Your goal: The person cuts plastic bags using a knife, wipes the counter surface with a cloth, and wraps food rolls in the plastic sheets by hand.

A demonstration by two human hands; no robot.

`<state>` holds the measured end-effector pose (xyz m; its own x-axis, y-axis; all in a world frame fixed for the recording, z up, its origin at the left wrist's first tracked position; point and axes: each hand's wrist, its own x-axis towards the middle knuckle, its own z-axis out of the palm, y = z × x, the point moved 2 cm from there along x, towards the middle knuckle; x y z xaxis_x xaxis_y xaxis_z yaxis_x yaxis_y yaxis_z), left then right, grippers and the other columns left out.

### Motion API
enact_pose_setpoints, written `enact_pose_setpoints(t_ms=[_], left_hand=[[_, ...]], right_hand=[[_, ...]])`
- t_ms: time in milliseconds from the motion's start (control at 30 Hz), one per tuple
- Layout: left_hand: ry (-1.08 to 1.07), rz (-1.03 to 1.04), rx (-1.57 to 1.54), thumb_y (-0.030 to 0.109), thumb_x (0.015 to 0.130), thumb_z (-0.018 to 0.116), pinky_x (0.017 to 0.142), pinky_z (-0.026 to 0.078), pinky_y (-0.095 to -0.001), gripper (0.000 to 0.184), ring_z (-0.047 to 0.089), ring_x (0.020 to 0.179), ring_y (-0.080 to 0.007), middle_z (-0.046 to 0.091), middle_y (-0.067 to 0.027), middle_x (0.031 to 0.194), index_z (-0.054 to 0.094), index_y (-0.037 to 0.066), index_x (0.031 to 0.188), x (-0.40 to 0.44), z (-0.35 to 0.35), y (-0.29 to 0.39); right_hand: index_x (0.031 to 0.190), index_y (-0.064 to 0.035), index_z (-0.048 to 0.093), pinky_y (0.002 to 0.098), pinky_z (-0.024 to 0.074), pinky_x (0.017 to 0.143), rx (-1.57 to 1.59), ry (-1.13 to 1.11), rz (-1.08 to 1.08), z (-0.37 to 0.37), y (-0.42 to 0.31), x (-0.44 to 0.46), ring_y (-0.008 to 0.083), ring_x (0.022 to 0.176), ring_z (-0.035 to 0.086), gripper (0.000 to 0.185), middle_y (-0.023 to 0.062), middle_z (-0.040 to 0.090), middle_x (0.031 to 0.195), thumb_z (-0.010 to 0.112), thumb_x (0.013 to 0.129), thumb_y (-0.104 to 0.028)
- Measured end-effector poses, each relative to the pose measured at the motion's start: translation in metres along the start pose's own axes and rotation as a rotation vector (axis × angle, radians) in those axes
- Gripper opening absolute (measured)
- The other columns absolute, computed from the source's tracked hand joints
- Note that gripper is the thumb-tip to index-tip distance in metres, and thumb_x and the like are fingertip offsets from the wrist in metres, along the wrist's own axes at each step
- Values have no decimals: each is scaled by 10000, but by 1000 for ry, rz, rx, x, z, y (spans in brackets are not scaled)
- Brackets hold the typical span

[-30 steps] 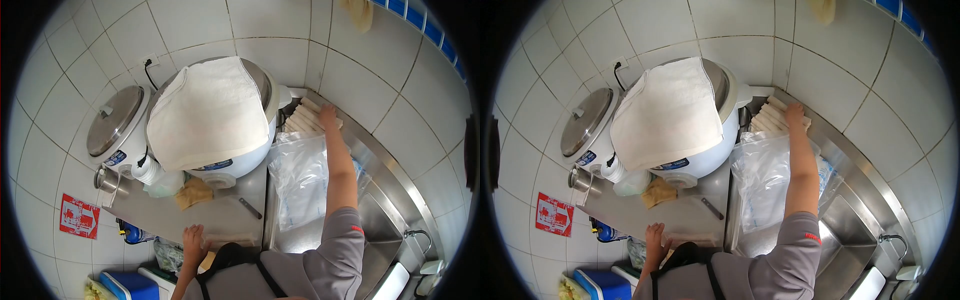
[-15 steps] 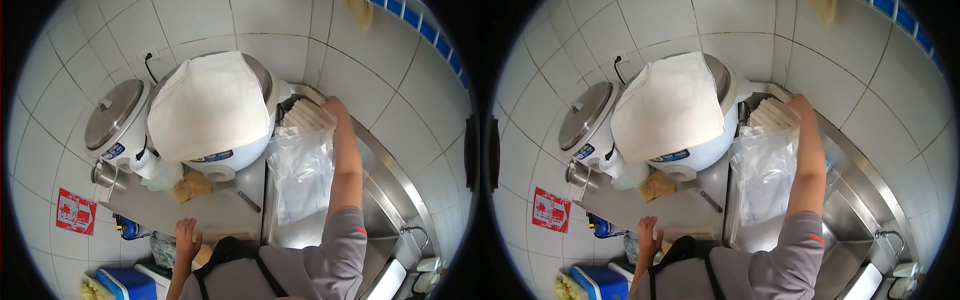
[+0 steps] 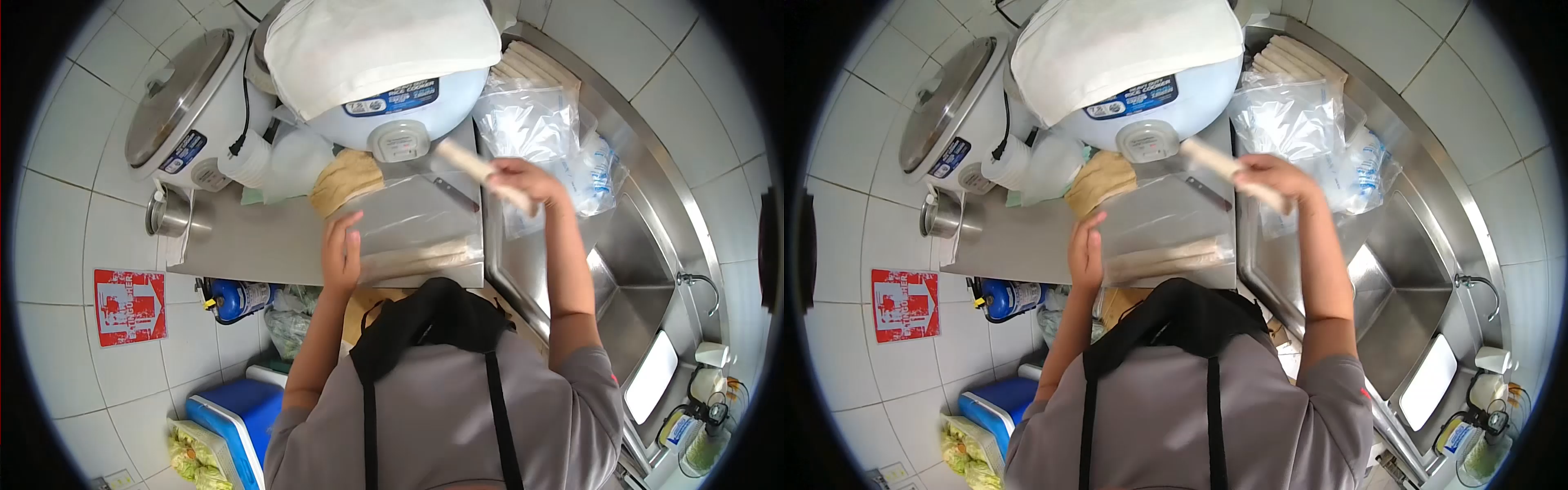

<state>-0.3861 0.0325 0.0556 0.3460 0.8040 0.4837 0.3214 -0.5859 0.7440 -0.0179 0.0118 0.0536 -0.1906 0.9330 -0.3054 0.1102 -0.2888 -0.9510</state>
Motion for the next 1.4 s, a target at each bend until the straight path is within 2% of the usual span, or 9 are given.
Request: enact_pose_setpoints(t_ms=[133, 333, 433, 533, 633, 933, 1033, 1233, 1400], left_hand=[[15, 0, -68, 117, 913, 489, 846, 431, -345, 223, 559, 963, -296, 589, -149, 1013, 600, 13, 1076, 25, -4, -3], [-342, -35, 82, 137, 876, 563, 767, 471, -350, 197, 589, 933, -278, 593, -109, 1001, 619, 64, 1050, 54, 14, -29], [-441, 63, 276, 169, 860, 594, 797, 463, -350, 229, 580, 948, -272, 590, -101, 1039, 628, 36, 1043, 61, 36, -58], [-445, 102, 353, 233, 825, 640, 840, 441, -393, 326, 551, 1032, -261, 576, -83, 1091, 614, 70, 1106, 66, 56, -77], [-459, 108, 580, 305, 794, 674, 900, 389, -402, 417, 523, 1063, -231, 559, -64, 1124, 597, 103, 1150, 70, 68, -79], [-610, 5, 466, 322, 765, 696, 858, 331, -393, 263, 551, 939, -203, 612, -25, 835, 651, 125, 935, 81, 83, -81], [-579, 101, 489, 281, 776, 688, 824, 378, -391, 206, 582, 884, -238, 629, -59, 825, 645, 100, 865, 81, 75, -71], [-577, -9, 187, 180, 814, 635, 660, 475, -369, 138, 615, 794, -302, 652, -119, 835, 594, 49, 832, 61, 41, -23], [-476, 295, 332, 162, 824, 616, 643, 463, -395, 115, 590, 762, -308, 606, -117, 773, 572, 55, 824, 33, 21, 19]], right_hand=[[1024, -37, 620, 344, 445, 778, -483, -122, -199, 102, 1, 34, 253, 884, 588, 334, 112, 632, 931, 682, 802, -278], [1028, -92, 627, 418, 444, 815, -796, -36, -294, 166, 12, 53, 355, 981, 567, 318, 124, 620, 1041, 711, 736, -188], [1054, -110, 633, 424, 441, 834, -842, -21, -238, 170, 10, 44, 347, 990, 568, 330, 110, 616, 1058, 708, 738, -166], [1087, -100, 628, 405, 431, 811, -839, 135, -460, 170, 31, 41, 334, 980, 550, 346, 116, 601, 967, 696, 750, -142], [1092, -132, 648, 397, 427, 799, -782, 64, -503, 166, 37, 39, 309, 937, 542, 329, 94, 590, 906, 686, 765, -140], [1070, -161, 670, 410, 415, 829, -907, 99, -444, 174, 36, 25, 282, 937, 529, 295, 69, 577, 956, 675, 777, -186], [1118, -121, 635, 410, 407, 855, -811, 181, -541, 168, 30, 20, 291, 991, 520, 378, 92, 566, 1024, 699, 749, -171], [1303, -93, 461, 443, 341, 966, -1047, 576, -572, 137, -29, 2, 306, 1113, 484, 720, 136, 545, 1128, 770, 657, -173], [1411, -111, 320, 441, 295, 1039, -1377, 270, -423, 163, -32, 7, 305, 1148, 474, 914, 133, 511, 1220, 793, 641, -245]])
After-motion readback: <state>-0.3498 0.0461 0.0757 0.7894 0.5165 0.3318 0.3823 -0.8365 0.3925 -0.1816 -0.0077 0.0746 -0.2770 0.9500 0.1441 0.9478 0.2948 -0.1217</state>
